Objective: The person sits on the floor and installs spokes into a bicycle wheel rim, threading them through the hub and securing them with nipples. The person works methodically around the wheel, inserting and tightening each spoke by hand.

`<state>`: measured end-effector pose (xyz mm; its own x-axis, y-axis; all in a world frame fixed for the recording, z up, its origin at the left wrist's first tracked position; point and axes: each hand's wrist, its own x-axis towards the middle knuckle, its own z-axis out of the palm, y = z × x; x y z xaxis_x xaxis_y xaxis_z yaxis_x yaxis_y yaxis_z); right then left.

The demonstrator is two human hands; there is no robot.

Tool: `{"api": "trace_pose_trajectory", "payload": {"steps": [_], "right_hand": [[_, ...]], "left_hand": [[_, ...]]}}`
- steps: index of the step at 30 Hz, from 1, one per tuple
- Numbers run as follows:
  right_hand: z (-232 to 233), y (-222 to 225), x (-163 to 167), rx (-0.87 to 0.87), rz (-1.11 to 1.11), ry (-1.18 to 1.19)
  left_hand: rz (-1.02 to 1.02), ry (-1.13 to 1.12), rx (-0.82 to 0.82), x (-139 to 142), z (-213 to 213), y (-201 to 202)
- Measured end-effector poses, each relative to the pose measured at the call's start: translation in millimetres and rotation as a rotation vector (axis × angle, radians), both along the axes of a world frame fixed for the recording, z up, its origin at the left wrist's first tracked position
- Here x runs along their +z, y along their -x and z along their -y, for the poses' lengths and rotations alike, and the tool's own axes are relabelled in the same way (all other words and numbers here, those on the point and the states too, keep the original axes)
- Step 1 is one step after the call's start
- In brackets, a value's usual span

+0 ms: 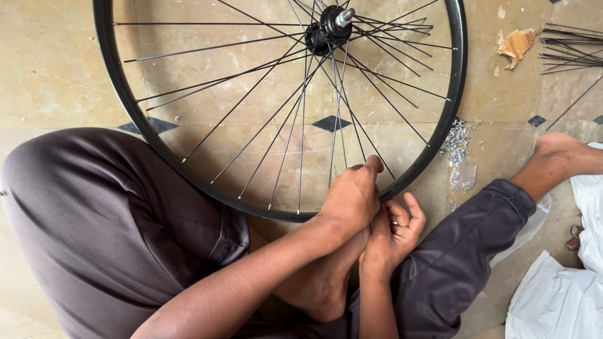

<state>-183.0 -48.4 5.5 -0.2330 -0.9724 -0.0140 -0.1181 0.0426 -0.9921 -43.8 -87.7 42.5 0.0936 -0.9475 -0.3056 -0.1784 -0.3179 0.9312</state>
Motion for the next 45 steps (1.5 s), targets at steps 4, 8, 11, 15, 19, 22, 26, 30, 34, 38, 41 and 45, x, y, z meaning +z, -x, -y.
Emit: {"api": "trace_pose_trajectory", "payload": {"steps": [4, 8, 11, 15, 19, 22, 26, 30, 34, 38, 41, 45], "right_hand": [[2, 0, 1, 0.030, -0.005, 0.018], [2, 2, 3, 0.029, 0.017, -0.020], [3, 6, 2, 0.043, 0.082, -0.054], [2, 10, -3, 0.041, 0.089, -0.044], [1, 11, -8, 0.048, 0.049, -0.018], [2, 12, -7, 0.065, 0.025, 0.021], [2, 13, 0, 0.033, 0.014, -0.025], [1, 13, 7, 0.079, -0.067, 0.056], [2, 12, 8, 0.035, -0.004, -0.017], [3, 13, 8, 0.035, -0.161, -0.008], [-1, 14, 8, 0.016, -0.171, -0.053], [-12, 13, 8, 0.044, -0.154, 0.038]], "left_hand": [[0.004, -0.043, -0.032, 1, 2, -5], [-0.014, -0.086, -0.050, -3, 5, -5], [-0.038, -0.100, -0.083, -7, 7, -3], [-0.011, -0.089, -0.119, -13, 9, 3], [0.019, -0.069, -0.124, -19, 13, 7], [0.035, -0.056, -0.123, -21, 14, 9], [0.046, 0.046, -0.147, -17, 11, 7], [-0.038, -0.052, -0.181, -6, 10, 3], [-0.124, -0.130, -0.201, 4, 12, 0], [-0.108, -0.113, -0.225, 10, 10, 0], [-0.117, -0.105, -0.229, 14, 9, -1], [-0.253, -0.157, -0.266, 25, 7, -8]]}}
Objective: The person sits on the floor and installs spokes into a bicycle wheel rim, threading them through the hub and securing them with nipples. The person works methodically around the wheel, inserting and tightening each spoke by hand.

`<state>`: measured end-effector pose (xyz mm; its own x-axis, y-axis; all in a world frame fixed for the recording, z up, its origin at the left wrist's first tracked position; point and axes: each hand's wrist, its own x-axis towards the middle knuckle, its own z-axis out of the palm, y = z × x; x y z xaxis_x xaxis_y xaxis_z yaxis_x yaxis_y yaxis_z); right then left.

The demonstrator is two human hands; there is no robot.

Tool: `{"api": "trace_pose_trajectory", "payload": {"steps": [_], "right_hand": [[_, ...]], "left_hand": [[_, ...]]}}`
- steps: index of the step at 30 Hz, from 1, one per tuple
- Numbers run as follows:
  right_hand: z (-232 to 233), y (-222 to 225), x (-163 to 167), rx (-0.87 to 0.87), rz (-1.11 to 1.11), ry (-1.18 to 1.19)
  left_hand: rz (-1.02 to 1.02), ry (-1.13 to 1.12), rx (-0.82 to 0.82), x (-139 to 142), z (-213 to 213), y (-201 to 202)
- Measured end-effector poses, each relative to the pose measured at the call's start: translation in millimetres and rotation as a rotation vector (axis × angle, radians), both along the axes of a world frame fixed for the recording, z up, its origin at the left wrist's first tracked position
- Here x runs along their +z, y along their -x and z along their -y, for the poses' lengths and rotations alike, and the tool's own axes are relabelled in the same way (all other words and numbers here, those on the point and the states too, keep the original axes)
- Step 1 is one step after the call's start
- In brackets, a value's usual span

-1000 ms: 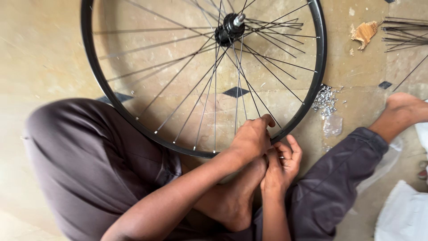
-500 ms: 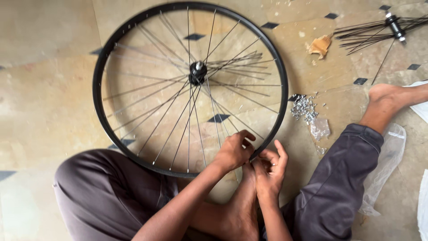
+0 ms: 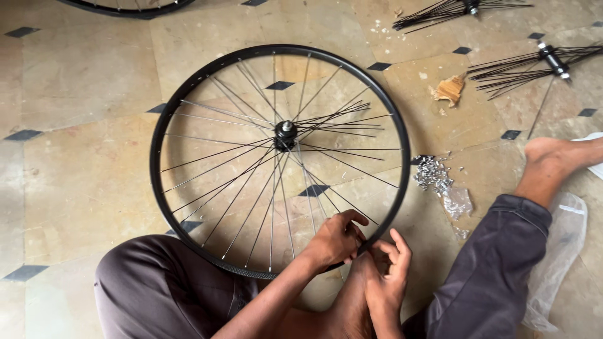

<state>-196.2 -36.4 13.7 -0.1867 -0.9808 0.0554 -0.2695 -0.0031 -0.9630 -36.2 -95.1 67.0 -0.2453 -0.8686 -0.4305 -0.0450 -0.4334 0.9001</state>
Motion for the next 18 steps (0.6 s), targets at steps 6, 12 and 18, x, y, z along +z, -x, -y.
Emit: {"api": "trace_pose_trajectory", "payload": {"steps": [6, 12, 18], "right_hand": [[-14, 4, 0, -0.037, 0.009, -0.036], [-14, 9, 1, -0.044, -0.055, -0.085], [-12, 13, -18, -0.008, 0.035, 0.006]], "left_hand": [[0.093, -0.027, -0.098, 12, -6, -1], [0.086, -0.033, -0.124, 3, -3, 5], [0.021, -0.057, -0.092, -8, -3, 5]]}}
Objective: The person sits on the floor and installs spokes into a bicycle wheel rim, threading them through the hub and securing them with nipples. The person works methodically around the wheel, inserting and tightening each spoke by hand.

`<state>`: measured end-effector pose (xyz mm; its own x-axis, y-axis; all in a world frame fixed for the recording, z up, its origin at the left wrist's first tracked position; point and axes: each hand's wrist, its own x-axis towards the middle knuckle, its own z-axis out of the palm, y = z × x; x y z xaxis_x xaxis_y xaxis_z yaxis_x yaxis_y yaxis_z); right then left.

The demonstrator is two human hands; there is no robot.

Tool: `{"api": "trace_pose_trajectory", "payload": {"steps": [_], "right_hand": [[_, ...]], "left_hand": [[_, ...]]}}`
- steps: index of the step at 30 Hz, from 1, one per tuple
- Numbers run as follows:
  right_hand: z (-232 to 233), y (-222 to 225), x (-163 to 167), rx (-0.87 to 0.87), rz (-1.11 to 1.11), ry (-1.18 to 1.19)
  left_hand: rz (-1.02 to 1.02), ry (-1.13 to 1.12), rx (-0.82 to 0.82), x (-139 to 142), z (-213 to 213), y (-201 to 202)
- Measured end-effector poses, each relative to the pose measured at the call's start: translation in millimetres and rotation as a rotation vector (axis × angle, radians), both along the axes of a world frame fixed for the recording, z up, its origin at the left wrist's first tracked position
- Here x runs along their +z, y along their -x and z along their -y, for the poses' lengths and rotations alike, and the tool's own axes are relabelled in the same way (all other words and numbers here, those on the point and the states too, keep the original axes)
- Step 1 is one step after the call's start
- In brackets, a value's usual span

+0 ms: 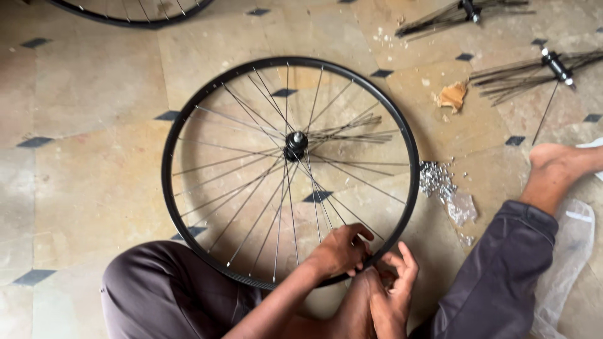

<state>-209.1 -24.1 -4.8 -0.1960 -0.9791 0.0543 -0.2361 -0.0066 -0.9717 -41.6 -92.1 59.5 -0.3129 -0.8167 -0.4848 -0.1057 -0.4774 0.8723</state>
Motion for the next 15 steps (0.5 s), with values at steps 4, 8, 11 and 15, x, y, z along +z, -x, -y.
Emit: {"api": "trace_pose_trajectory", "payload": {"steps": [4, 8, 11, 15], "right_hand": [[3, 6, -20, -0.057, 0.041, -0.113], [5, 8, -30, -0.026, 0.133, -0.022], [5, 5, -31, -0.092, 0.152, -0.081], [3, 3, -30, -0.051, 0.126, 0.065]], "left_hand": [[0.018, -0.011, -0.023, -1, 2, -1], [0.037, -0.022, -0.024, 2, 2, -1], [0.064, -0.024, -0.018, 5, 1, -1], [0.046, -0.057, -0.013, 5, 7, -5]]}}
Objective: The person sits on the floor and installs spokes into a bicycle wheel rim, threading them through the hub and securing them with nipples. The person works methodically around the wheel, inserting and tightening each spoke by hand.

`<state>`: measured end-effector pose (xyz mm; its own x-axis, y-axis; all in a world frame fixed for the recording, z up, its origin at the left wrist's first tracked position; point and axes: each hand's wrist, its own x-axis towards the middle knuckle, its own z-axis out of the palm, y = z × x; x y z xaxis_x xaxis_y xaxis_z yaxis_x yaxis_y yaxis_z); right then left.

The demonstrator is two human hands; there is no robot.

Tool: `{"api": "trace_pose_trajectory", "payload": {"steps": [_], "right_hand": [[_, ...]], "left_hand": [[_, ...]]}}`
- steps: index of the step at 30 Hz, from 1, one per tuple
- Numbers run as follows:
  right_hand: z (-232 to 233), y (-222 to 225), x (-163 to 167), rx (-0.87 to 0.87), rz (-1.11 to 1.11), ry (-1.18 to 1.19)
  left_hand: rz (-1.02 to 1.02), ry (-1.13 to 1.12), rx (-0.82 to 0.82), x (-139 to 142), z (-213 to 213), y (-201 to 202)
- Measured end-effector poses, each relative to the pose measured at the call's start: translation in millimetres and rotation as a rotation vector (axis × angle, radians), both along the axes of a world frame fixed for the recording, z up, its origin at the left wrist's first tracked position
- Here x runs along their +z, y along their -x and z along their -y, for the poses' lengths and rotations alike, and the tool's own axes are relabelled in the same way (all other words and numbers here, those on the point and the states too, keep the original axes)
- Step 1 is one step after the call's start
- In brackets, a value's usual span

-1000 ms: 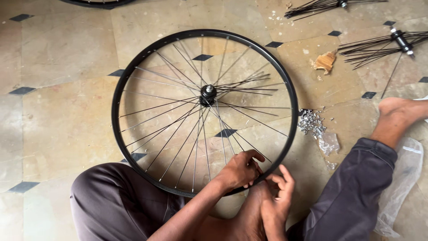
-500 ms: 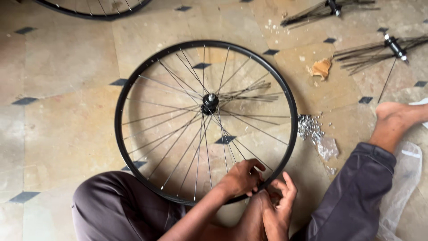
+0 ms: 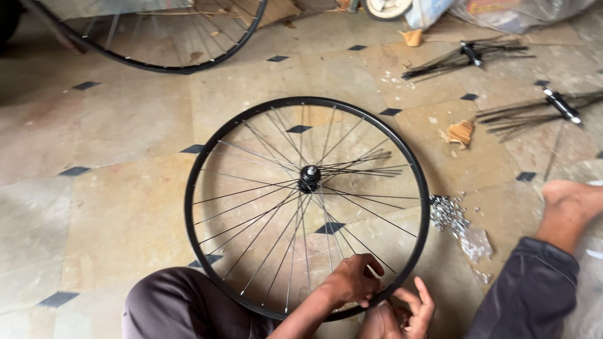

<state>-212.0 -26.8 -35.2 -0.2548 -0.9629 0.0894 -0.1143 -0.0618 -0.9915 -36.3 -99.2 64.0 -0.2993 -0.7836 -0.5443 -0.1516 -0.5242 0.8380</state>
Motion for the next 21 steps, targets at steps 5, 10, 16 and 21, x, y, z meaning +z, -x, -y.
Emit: {"api": "trace_pose_trajectory", "payload": {"steps": [5, 10, 16, 21], "right_hand": [[6, -5, -21, -0.148, -0.058, -0.154], [23, -6, -61, -0.249, -0.131, -0.022], [45, 34, -78, 0.039, -0.158, -0.034], [40, 26, -80, -0.014, -0.266, -0.112]], "left_hand": [[-0.019, -0.043, 0.011, -9, 3, -2], [-0.090, 0.024, -0.031, -16, -1, -2], [-0.086, 0.016, 0.004, -12, -1, -1], [-0.015, 0.020, -0.052, -14, 1, -4]]}}
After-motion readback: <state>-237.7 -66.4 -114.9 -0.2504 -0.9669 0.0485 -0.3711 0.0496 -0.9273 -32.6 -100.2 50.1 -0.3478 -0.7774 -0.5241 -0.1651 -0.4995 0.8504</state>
